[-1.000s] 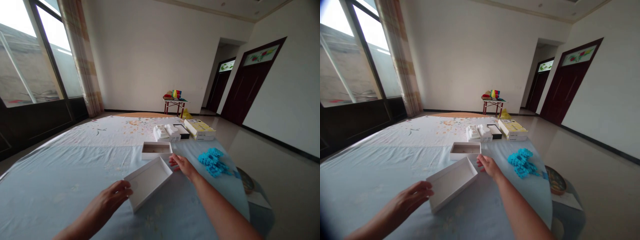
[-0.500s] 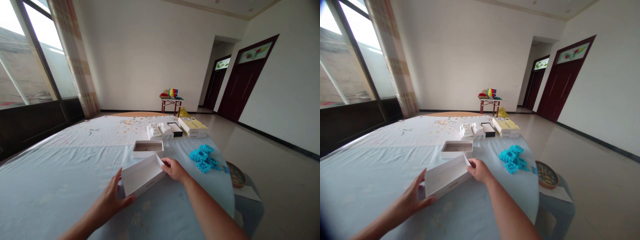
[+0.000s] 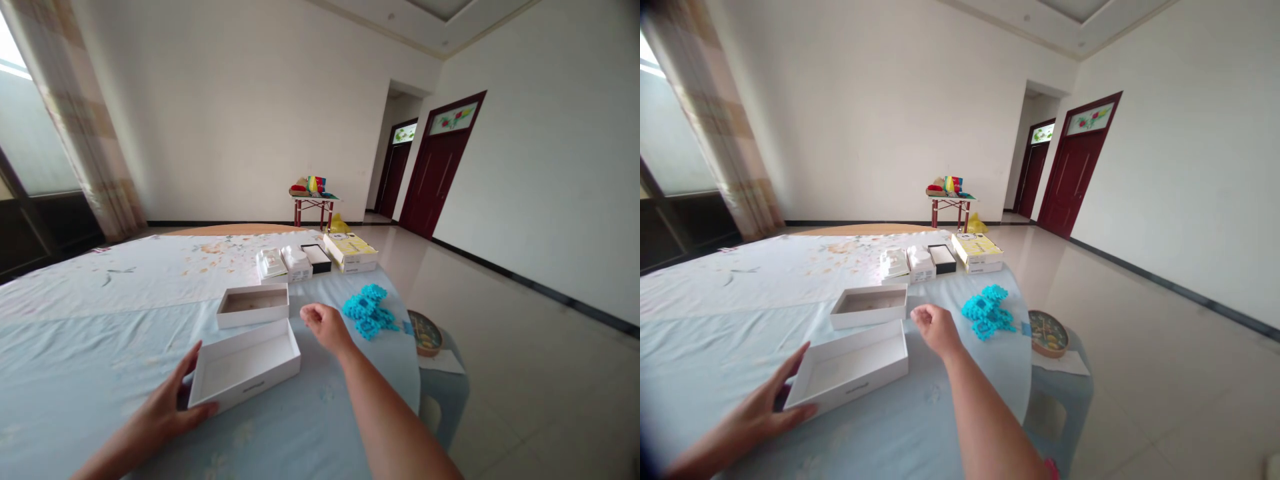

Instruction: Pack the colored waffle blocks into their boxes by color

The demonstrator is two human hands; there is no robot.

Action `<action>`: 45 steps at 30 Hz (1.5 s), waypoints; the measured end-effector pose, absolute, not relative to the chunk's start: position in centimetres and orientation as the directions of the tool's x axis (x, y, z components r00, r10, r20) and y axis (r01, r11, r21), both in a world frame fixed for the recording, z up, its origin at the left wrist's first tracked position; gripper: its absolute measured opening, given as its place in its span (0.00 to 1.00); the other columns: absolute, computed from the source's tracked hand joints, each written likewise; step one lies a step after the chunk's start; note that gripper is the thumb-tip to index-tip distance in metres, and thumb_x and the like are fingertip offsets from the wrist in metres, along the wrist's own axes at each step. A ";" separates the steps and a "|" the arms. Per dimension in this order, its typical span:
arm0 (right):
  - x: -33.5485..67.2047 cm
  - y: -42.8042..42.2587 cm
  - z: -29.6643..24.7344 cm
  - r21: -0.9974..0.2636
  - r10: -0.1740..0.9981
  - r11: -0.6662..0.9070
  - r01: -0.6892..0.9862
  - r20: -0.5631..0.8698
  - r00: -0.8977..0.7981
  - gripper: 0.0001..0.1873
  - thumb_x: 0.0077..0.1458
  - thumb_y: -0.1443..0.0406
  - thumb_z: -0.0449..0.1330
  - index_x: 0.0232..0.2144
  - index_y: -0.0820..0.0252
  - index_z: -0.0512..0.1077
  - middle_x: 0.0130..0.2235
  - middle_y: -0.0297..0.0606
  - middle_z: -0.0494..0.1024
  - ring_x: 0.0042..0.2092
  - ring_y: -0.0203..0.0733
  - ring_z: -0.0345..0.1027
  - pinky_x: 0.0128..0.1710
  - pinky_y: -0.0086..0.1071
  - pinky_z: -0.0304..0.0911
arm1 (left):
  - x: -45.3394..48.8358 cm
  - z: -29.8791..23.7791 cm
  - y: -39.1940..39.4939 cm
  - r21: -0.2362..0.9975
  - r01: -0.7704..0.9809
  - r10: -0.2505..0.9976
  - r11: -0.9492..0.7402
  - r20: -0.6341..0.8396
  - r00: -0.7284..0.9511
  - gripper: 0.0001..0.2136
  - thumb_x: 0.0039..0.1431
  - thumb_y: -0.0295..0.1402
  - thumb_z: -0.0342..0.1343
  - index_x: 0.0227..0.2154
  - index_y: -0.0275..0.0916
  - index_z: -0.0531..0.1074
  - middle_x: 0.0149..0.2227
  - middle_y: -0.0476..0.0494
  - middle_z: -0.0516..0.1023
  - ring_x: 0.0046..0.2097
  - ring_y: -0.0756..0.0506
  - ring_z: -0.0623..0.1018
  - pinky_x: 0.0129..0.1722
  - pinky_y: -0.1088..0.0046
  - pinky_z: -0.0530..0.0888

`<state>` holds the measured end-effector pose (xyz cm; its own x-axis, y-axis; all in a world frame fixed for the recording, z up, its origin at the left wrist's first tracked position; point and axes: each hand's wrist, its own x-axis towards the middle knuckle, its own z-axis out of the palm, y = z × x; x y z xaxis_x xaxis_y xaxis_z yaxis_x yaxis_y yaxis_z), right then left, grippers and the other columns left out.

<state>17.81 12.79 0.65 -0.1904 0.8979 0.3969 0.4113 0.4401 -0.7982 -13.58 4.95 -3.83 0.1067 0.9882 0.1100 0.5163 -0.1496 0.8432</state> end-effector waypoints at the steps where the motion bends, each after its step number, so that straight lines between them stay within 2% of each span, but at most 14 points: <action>1: 18.4 12.9 1.2 -0.787 0.891 0.449 0.424 0.429 -0.147 0.17 0.54 0.54 0.51 0.35 0.60 0.72 0.33 0.39 0.77 0.34 0.39 0.70 0.35 0.30 0.64 | -13.6 -3.8 4.9 0.837 0.523 0.987 -0.157 0.115 0.112 0.44 0.45 0.41 0.59 0.61 0.49 0.37 0.54 0.37 0.67 0.43 0.37 0.76 0.41 0.59 0.74; 3: 20.2 13.3 2.2 -0.739 0.865 0.458 0.494 0.499 -0.055 0.16 0.53 0.56 0.52 0.38 0.60 0.71 0.36 0.41 0.76 0.37 0.40 0.69 0.38 0.32 0.64 | -13.5 -3.8 4.6 0.830 0.532 0.985 -0.166 0.117 0.125 0.44 0.46 0.41 0.58 0.61 0.49 0.36 0.53 0.37 0.67 0.43 0.38 0.76 0.41 0.59 0.74; 5: 22.3 13.8 3.1 -0.639 0.816 0.440 0.631 0.578 0.016 0.16 0.52 0.57 0.52 0.39 0.61 0.71 0.39 0.43 0.75 0.41 0.42 0.68 0.44 0.35 0.61 | -13.3 -3.5 4.3 0.821 0.548 0.986 -0.161 0.106 0.131 0.44 0.47 0.40 0.58 0.61 0.48 0.35 0.55 0.35 0.64 0.45 0.38 0.75 0.43 0.59 0.73; 7: 24.6 14.4 3.5 -0.519 0.815 0.349 0.780 0.580 0.022 0.18 0.50 0.57 0.54 0.41 0.61 0.70 0.42 0.44 0.74 0.46 0.46 0.64 0.48 0.38 0.57 | -13.1 -3.3 4.1 0.804 0.579 0.989 -0.139 0.088 0.115 0.45 0.46 0.40 0.59 0.61 0.47 0.34 0.57 0.32 0.60 0.47 0.37 0.74 0.45 0.59 0.72; 11: 28.0 15.3 2.9 -0.338 0.910 0.061 0.939 0.406 0.087 0.29 0.44 0.52 0.57 0.48 0.58 0.65 0.49 0.44 0.68 0.52 0.53 0.58 0.50 0.45 0.51 | -13.0 -3.3 3.8 0.780 0.611 0.991 -0.134 0.113 0.073 0.47 0.43 0.39 0.61 0.61 0.48 0.35 0.57 0.32 0.59 0.47 0.38 0.74 0.45 0.59 0.71; 14: 29.0 15.6 1.8 -0.239 0.954 -0.027 0.971 0.285 0.097 0.36 0.41 0.50 0.58 0.52 0.58 0.61 0.52 0.47 0.65 0.53 0.56 0.56 0.49 0.47 0.50 | -13.1 -3.5 3.8 0.776 0.608 0.985 -0.168 0.148 0.084 0.46 0.43 0.39 0.61 0.61 0.50 0.36 0.57 0.34 0.60 0.44 0.40 0.75 0.44 0.59 0.72; 16: 29.2 15.8 1.1 -0.201 0.967 -0.045 0.979 0.239 0.093 0.37 0.41 0.50 0.58 0.53 0.59 0.60 0.52 0.49 0.65 0.53 0.57 0.56 0.48 0.47 0.51 | -13.3 -3.6 3.8 0.760 0.626 0.984 -0.174 0.157 0.083 0.46 0.43 0.39 0.61 0.61 0.50 0.36 0.56 0.35 0.61 0.44 0.40 0.75 0.43 0.60 0.72; 19: 29.2 16.2 0.1 -0.209 0.974 -0.030 0.978 0.211 0.075 0.33 0.44 0.52 0.57 0.51 0.60 0.61 0.49 0.51 0.67 0.51 0.56 0.59 0.46 0.47 0.53 | -13.4 -3.7 3.9 0.743 0.644 0.982 -0.182 0.166 0.086 0.46 0.43 0.39 0.61 0.61 0.50 0.38 0.55 0.37 0.64 0.44 0.40 0.75 0.43 0.62 0.72; 24: 29.1 17.0 -0.8 -0.232 0.963 0.020 0.972 0.267 0.044 0.28 0.45 0.53 0.58 0.48 0.59 0.64 0.46 0.50 0.70 0.47 0.53 0.64 0.44 0.44 0.57 | -13.3 -3.5 3.8 0.800 0.569 0.982 -0.188 0.167 0.090 0.45 0.42 0.38 0.61 0.61 0.49 0.40 0.55 0.38 0.65 0.45 0.40 0.75 0.44 0.64 0.72; 30: 29.0 17.7 -1.3 -0.245 0.963 0.047 0.968 0.270 0.022 0.30 0.43 0.53 0.59 0.47 0.59 0.64 0.44 0.48 0.70 0.47 0.50 0.64 0.43 0.39 0.59 | -13.4 -3.6 4.0 0.817 0.550 0.983 -0.176 0.119 0.137 0.46 0.43 0.37 0.61 0.61 0.48 0.37 0.56 0.37 0.63 0.45 0.41 0.75 0.45 0.65 0.71; 39: 27.6 17.4 -0.4 -0.351 0.957 0.041 0.935 0.283 0.064 0.30 0.41 0.55 0.61 0.47 0.58 0.65 0.45 0.45 0.71 0.48 0.49 0.63 0.45 0.37 0.57 | -14.0 -4.2 4.3 0.779 0.589 0.977 -0.215 0.168 0.134 0.45 0.42 0.37 0.61 0.61 0.49 0.40 0.54 0.38 0.66 0.46 0.40 0.75 0.46 0.64 0.71; 42: 26.0 16.4 0.9 -0.402 0.940 0.139 0.905 0.341 0.007 0.30 0.42 0.55 0.61 0.48 0.58 0.64 0.46 0.44 0.70 0.49 0.48 0.62 0.47 0.38 0.56 | -13.9 -4.4 4.4 0.785 0.581 0.976 -0.215 0.183 0.114 0.45 0.41 0.36 0.61 0.61 0.48 0.41 0.54 0.38 0.66 0.46 0.39 0.75 0.45 0.64 0.71; 45: 23.8 15.2 1.9 -0.458 0.919 0.316 0.831 0.365 -0.149 0.31 0.42 0.55 0.61 0.50 0.58 0.63 0.47 0.43 0.69 0.49 0.46 0.62 0.48 0.37 0.56 | -13.8 -4.1 4.4 0.796 0.564 0.976 -0.219 0.176 0.131 0.45 0.42 0.37 0.61 0.61 0.46 0.40 0.55 0.36 0.65 0.46 0.39 0.75 0.45 0.64 0.71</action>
